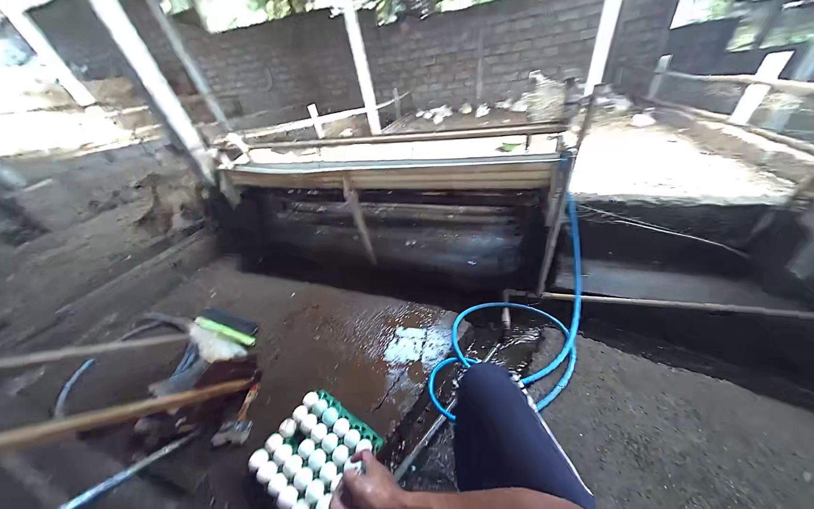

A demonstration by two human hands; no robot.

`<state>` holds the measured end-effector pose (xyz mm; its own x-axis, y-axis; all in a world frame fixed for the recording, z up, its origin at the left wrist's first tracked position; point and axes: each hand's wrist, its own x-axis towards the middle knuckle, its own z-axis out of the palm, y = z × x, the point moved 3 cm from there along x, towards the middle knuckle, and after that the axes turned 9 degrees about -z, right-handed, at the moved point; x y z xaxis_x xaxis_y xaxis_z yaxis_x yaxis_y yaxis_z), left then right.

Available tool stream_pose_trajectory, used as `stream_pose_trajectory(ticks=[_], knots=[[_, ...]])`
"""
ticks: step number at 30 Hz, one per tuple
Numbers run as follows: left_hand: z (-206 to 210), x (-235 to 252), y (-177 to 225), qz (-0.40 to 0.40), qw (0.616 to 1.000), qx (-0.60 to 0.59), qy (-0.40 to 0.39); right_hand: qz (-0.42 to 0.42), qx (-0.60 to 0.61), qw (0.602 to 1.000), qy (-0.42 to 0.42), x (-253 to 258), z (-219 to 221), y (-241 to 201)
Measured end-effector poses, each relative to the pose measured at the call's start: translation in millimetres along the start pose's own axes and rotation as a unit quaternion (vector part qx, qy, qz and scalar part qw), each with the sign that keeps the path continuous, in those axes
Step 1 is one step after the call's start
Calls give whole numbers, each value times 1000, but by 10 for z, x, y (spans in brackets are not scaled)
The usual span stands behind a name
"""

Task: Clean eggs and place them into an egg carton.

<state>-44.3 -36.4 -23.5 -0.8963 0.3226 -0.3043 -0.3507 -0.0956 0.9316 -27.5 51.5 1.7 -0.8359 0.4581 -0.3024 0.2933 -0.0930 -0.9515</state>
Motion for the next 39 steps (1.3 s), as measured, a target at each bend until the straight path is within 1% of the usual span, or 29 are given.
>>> stream_pose_trajectory(ticks=[1, 2, 3, 5, 6, 8, 9, 10, 11, 12, 13, 16, 18, 20, 21, 22, 23, 24, 25, 27, 28, 30, 31, 32, 34, 35, 36, 38, 39], knots=[[17, -75, 83, -36, 999, -8, 22, -2, 6, 1000, -3, 11, 12, 19], [59, -98, 129, -69, 996, -9, 49, 15, 14, 1000, 1, 91, 8, 46], [87, -98, 147, -86, 994, -12, 61, 41, 33, 999, 8, 147, 15, 50], [79, -70, 157, -91, 994, -17, 65, 90, 63, 994, 11, 101, 92, 24], [58, -50, 161, -75, 995, -16, 64, 85, 49, 995, 7, 15, 143, 4], [35, -10, 113, -10, 999, 26, 36, 17, -12, 1000, -1, -64, 158, 6], [59, -38, 126, -20, 998, 54, 21, -12, -26, 999, 19, -8, 112, 33], [76, -74, 116, -57, 995, 84, 17, -19, -19, 999, 42, 68, 51, 69], [89, -91, 90, -82, 991, 101, 35, 8, 2, 998, 57, 138, 13, 95], [107, -80, 58, -89, 988, 105, 64, 42, 27, 997, 60, 165, 1, 90], [109, -81, 63, -87, 988, 95, 81, 52, 31, 997, 54, 133, 20, 65], [101, -149, 93, -55, 995, 41, 76, -15, -6, 999, 31, -43, 88, 58], [106, -204, 105, -100, 990, 59, 76, -2, 13, 998, 58, 84, 12, 115], [155, -150, 115, -116, 988, 50, 94, 58, 56, 994, 77, 156, 0, 33], [150, -137, 129, -111, 988, 44, 100, 55, 51, 995, 67, 102, 38, -15], [129, -129, 128, -98, 990, 43, 89, 28, 32, 998, 50, 30, 71, -39], [114, -126, 95, -87, 993, 41, 74, 2, 18, 999, 38, -11, 77, -16], [104, -130, 68, -94, 992, 50, 70, -4, 14, 999, 43, 20, 55, 31], [101, -128, 50, -108, 989, 66, 76, 8, 13, 998, 56, 107, 10, 72], [157, -121, 51, -107, 987, 79, 91, 69, 17, 995, 65, 202, -56, 67], [147, -110, 76, -98, 989, 71, 88, 68, 11, 996, 57, 162, -21, 22], [114, -55, 37, -68, 991, 70, 86, 0, -17, 999, 27, 12, 59, -33], [115, -61, 32, -75, 991, 66, 85, -21, -21, 999, 26, 16, 57, -9], [118, -79, 18, -97, 989, 68, 83, -16, -17, 999, 33, 73, 23, 46], [125, -73, -30, -119, 987, 75, 74, 55, 3, 997, 47, 189, -45, 96], [127, -71, -18, -116, 988, 73, 75, 72, 3, 996, 44, 177, -30, 71], [121, -66, -1, -104, 988, 70, 87, 54, -6, 998, 38, 110, 14, 32], [99, -46, -11, -87, 990, 70, 85, -16, -30, 999, 32, -5, 66, 25], [93, -54, -10, -100, 989, 84, 74, -22, -30, 998, 41, 19, 43, 71]])
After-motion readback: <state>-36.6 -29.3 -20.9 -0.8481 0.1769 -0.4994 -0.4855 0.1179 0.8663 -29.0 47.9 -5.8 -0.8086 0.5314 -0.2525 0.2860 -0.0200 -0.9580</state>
